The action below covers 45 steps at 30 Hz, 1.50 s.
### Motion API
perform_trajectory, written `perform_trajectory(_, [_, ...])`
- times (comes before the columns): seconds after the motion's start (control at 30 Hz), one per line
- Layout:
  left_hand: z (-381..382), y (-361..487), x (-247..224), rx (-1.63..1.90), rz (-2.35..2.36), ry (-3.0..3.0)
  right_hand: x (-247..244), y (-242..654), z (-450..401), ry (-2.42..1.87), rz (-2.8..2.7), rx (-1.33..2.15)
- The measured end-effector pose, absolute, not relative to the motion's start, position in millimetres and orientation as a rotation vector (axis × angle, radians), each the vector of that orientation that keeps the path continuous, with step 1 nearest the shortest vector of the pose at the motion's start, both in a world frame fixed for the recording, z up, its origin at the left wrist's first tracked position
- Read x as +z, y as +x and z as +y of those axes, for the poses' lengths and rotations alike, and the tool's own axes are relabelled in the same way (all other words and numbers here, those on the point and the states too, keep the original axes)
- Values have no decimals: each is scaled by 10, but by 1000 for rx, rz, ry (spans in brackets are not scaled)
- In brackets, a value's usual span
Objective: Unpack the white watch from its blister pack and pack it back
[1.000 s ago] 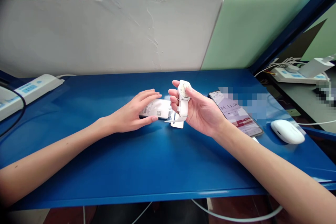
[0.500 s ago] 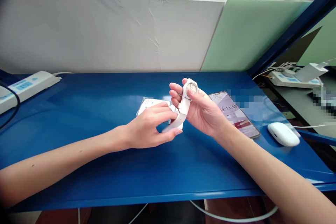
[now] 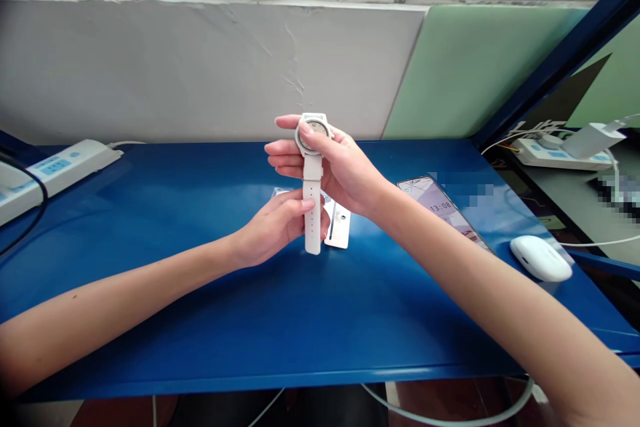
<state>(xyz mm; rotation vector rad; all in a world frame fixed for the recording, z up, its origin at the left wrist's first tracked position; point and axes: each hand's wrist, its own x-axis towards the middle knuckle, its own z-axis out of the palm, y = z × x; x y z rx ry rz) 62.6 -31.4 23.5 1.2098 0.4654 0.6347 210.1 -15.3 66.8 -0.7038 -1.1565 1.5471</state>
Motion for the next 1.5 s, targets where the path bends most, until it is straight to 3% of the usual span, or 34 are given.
perform_trajectory(0.6, [-271,621,273,375,305,827,442,1989,-30,-632,-873,1795])
perform_trajectory(1.0, [-194,630,290,494,448,904,691,2079,-41,-735,-1011,1576])
perform_trajectory(1.5, [-144,588,312,481,511,994,680,2113,-18,-785,-1060,1590])
